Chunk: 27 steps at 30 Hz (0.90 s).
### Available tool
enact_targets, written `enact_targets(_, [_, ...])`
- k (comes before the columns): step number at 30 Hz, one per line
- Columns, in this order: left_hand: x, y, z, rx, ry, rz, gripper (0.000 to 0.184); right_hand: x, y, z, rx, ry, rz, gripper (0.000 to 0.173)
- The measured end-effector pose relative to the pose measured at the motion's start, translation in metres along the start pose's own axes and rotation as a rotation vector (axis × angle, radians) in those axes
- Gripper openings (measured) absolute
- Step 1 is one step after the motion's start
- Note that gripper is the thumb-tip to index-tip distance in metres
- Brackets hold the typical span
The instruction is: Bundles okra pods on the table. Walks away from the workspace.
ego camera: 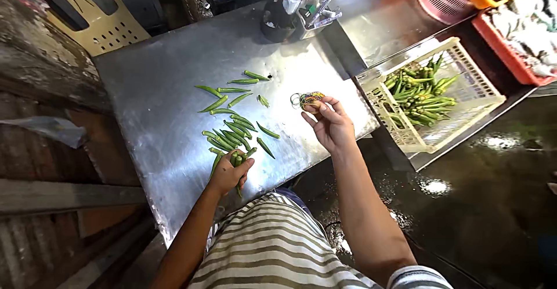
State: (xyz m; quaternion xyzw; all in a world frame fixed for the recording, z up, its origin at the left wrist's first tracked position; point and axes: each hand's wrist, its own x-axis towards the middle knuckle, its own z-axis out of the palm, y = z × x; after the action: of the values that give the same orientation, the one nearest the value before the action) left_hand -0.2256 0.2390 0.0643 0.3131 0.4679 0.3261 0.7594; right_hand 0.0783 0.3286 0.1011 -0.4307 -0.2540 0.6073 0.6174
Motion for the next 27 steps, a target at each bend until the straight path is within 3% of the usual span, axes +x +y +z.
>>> enact_targets(3, [0.004,0.004,0.002,0.032,-0.007,-0.005,0.017,-0.020,0.001,0.024,0.074,-0.191,0.067,0.030])
enact_targets(7, [0.006,0.007,0.006,0.073,-0.002,0.008,0.017,-0.042,0.024,0.053,-0.207,-0.283,0.079,0.027])
enact_targets(12, [0.010,0.005,0.006,0.058,-0.020,0.021,0.016,-0.073,0.056,0.076,0.001,-0.189,0.518,0.016])
enact_targets(17, [0.006,-0.008,0.001,-0.052,0.029,-0.045,0.013,-0.084,0.075,0.079,0.149,-0.060,0.666,0.014])
enact_targets(20, [0.004,-0.013,-0.003,-0.195,0.086,-0.102,0.013,-0.085,0.076,0.075,0.233,-0.136,0.661,0.005])
enact_targets(22, [0.002,-0.018,-0.006,-0.294,0.099,-0.166,0.018,-0.089,0.081,0.076,0.196,-0.153,0.620,0.019])
enact_targets(25, [0.003,-0.022,-0.010,-0.384,0.106,-0.249,0.026,-0.095,0.097,0.082,-0.059,-0.168,0.505,0.036])
enact_targets(27, [0.004,-0.026,-0.010,-0.426,0.128,-0.281,0.029,-0.098,0.111,0.082,-0.281,-0.184,0.396,0.038])
